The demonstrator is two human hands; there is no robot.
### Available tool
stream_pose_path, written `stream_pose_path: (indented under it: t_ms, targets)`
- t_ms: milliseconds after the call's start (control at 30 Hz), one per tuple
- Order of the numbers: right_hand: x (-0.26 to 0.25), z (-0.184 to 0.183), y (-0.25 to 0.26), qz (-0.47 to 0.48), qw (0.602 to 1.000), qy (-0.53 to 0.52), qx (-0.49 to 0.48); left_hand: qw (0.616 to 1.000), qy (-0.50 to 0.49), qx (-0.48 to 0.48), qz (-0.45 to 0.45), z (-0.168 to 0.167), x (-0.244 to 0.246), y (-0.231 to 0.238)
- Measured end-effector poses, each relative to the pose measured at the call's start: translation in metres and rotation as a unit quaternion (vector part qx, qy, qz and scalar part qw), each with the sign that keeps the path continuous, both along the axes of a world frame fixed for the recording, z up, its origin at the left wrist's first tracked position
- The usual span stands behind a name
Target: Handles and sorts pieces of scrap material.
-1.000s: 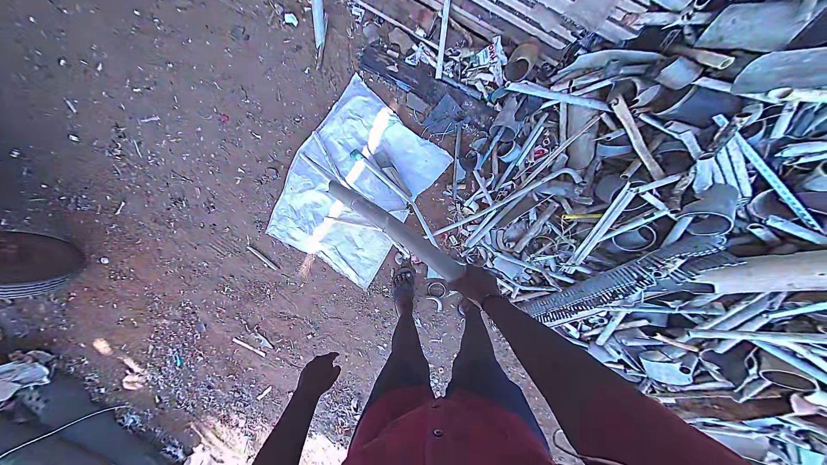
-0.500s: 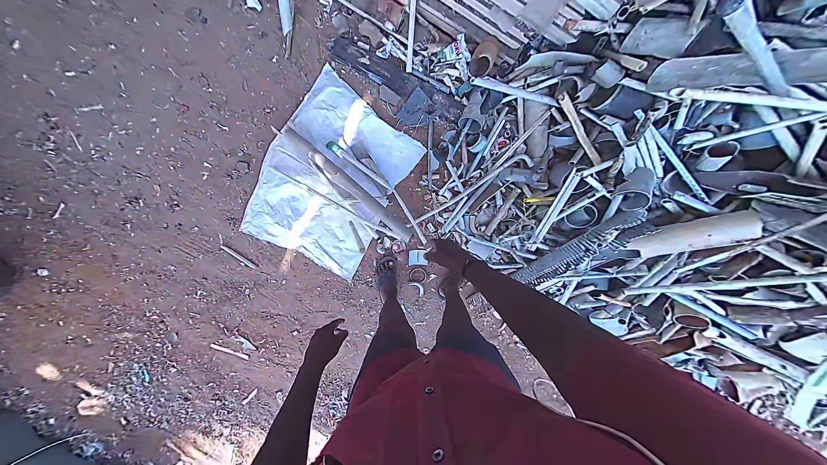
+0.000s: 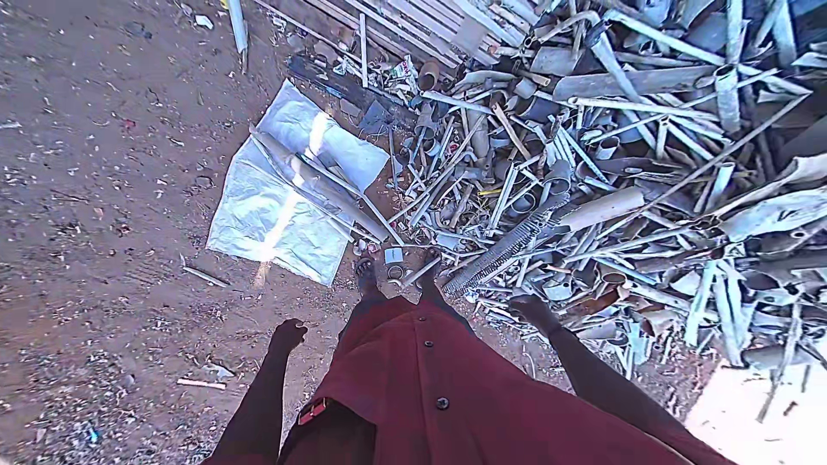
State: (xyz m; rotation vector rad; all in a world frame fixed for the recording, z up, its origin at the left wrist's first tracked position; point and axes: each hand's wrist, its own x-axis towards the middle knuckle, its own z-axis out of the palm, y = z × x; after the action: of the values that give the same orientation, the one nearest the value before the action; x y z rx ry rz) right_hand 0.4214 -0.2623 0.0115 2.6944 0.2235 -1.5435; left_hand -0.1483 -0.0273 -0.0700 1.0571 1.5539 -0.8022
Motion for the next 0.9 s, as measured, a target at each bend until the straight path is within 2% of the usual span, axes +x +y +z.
stream_pose_path:
  t_ms: [167, 300, 367, 433, 500, 567, 633, 700, 733, 800, 833, 900]
  targets:
    - [-0.069, 0.013, 0.005, 0.028, 0.997, 0.065, 0.031, 0.999, -0.008, 0.016, 0.049, -0.001, -0.006, 0.031]
    - [-0.090, 0.026, 0.013, 0.042, 0.993, 0.095, 0.055, 0.997, -0.054, 0.047, 0.031, 0.012, 0.018, 0.053]
    - [-0.091, 0.032, 0.015, 0.039, 0.993, 0.089, 0.064, 0.996, -0.062, 0.060, -0.005, 0.017, 0.023, 0.059]
    - [-0.087, 0.042, 0.014, 0.026, 0.995, 0.068, 0.075, 0.992, -0.066, 0.072, -0.081, 0.014, 0.022, 0.062]
    - [-0.079, 0.048, 0.007, 0.015, 0.996, 0.039, 0.083, 0.983, -0.073, 0.079, -0.146, -0.004, 0.013, 0.060]
    - [-0.072, 0.053, -0.003, -0.006, 0.996, 0.018, 0.089, 0.981, -0.062, 0.073, -0.169, -0.016, 0.007, 0.057]
    - [-0.072, 0.055, -0.012, -0.037, 0.995, 0.007, 0.095, 0.990, -0.038, 0.048, -0.129, -0.016, 0.001, 0.053]
    - [-0.076, 0.058, -0.020, -0.060, 0.995, 0.006, 0.078, 0.998, -0.033, 0.031, -0.041, -0.020, -0.011, 0.046]
    - [-0.078, 0.058, -0.027, -0.064, 0.996, 0.002, 0.067, 0.999, -0.036, 0.024, -0.005, -0.029, -0.019, 0.041]
    - [-0.082, 0.055, -0.041, -0.063, 0.997, 0.000, 0.054, 0.998, -0.049, 0.036, 0.006, -0.053, -0.042, 0.030]
    - [-0.086, 0.056, -0.045, -0.065, 0.997, 0.004, 0.052, 0.998, -0.054, 0.044, -0.005, -0.053, -0.047, 0.028]
    - [-0.094, 0.060, -0.048, -0.081, 0.995, 0.023, 0.048, 0.998, -0.047, 0.023, -0.033, -0.012, -0.032, 0.036]
